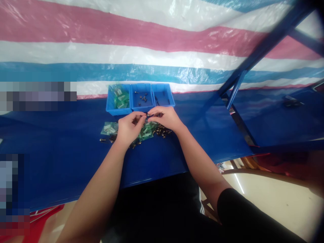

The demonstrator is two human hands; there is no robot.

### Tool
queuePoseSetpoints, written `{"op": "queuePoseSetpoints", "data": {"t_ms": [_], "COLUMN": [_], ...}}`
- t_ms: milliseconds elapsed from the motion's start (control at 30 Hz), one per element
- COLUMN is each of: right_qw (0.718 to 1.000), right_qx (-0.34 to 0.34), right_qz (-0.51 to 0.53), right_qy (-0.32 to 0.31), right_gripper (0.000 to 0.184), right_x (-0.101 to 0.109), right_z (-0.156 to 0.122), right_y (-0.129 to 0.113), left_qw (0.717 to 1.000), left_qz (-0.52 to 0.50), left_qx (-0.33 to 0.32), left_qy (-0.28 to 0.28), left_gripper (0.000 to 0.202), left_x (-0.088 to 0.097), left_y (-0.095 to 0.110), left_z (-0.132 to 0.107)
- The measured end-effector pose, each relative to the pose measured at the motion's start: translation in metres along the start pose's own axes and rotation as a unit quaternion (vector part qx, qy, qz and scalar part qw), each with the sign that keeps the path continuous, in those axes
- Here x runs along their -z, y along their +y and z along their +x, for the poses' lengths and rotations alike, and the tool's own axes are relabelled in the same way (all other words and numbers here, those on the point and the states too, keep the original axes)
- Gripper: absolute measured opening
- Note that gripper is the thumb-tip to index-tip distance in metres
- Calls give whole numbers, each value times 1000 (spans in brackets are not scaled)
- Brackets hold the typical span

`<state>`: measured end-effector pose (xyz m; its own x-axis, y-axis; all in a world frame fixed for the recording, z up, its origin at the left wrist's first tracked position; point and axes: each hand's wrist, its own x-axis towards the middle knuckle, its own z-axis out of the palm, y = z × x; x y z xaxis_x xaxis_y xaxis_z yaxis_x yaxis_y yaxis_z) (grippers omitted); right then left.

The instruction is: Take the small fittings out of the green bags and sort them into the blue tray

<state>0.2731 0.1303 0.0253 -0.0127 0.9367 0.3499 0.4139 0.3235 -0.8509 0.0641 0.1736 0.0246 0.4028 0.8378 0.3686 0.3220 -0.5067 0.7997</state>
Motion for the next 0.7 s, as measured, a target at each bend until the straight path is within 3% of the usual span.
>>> {"op": "queuePoseSetpoints", "data": {"t_ms": [700], "right_qw": [1000], "right_qx": [3], "right_qz": [-26], "right_qy": [12], "right_gripper": [13], "right_x": [-2], "right_z": [0], "right_y": [-5], "left_qw": [1000], "left_qz": [-10], "left_qx": [18], "left_qy": [-18], "left_gripper": [23], "left_x": [0], "left_y": [4], "left_z": [0]}}
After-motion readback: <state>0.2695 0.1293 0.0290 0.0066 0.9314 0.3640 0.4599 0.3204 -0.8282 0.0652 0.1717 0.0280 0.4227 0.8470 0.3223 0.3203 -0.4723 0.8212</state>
